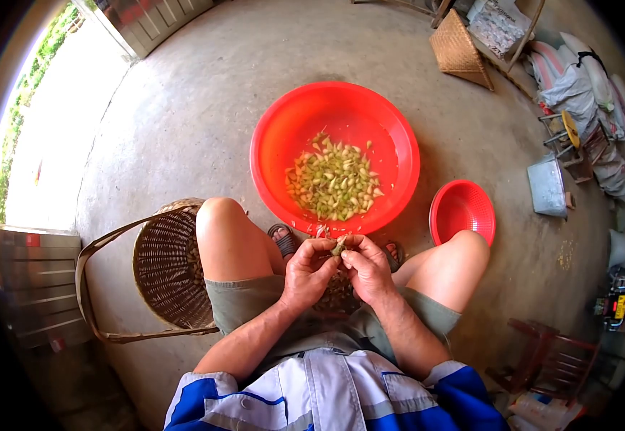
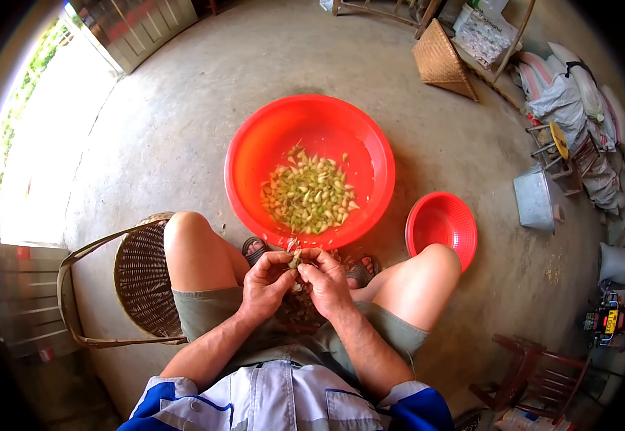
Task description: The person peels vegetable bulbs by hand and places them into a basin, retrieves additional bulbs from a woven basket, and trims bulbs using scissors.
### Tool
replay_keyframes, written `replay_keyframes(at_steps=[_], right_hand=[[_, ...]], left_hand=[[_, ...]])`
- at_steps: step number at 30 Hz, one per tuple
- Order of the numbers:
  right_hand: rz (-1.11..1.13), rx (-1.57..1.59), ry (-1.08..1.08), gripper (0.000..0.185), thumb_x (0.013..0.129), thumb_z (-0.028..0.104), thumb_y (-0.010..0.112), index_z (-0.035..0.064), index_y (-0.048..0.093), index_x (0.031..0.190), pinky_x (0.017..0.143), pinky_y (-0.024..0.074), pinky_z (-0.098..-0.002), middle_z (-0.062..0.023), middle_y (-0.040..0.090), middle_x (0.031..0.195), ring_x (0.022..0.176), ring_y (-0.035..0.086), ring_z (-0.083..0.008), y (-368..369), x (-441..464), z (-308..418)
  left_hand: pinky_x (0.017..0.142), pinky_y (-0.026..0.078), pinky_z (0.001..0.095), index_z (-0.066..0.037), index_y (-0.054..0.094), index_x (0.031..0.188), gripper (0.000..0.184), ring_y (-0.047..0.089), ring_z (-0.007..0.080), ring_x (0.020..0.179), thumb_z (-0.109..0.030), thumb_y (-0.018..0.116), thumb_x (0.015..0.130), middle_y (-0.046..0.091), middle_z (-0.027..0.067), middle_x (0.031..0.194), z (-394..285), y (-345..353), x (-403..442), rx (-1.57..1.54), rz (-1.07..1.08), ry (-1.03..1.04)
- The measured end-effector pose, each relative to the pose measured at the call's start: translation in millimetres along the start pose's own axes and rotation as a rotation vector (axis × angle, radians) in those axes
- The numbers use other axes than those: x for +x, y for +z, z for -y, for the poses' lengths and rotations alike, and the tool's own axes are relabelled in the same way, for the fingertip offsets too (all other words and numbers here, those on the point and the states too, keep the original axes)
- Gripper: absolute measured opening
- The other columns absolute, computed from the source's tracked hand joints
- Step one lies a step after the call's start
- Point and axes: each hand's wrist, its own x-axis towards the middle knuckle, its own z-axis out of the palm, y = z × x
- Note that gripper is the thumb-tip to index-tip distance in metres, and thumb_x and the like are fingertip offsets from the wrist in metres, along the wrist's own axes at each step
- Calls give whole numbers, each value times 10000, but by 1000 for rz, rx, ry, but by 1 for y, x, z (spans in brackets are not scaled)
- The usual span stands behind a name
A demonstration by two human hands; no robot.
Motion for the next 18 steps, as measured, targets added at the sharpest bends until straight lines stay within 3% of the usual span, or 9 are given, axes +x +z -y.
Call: replay_keyframes(at_steps=[8,18], right_hand=[[-18,-71,-20,170,912,68,575,19,581,1074,675,428,-202,-9,601,914,729,486,-58,4,1,3],[-98,-535,-209,74,925,76,627,8,600,932,655,476,-230,-30,650,835,738,568,-70,6,3,4]], left_hand=[[822,513,249,-26,550,1114,243,626,109,934,55,616,895,640,42,1047,0,-2,4,-58,-40,-106],[849,506,251,-39,536,1095,257,615,108,965,65,628,880,632,28,1029,1,1,4,-63,-63,-84]])
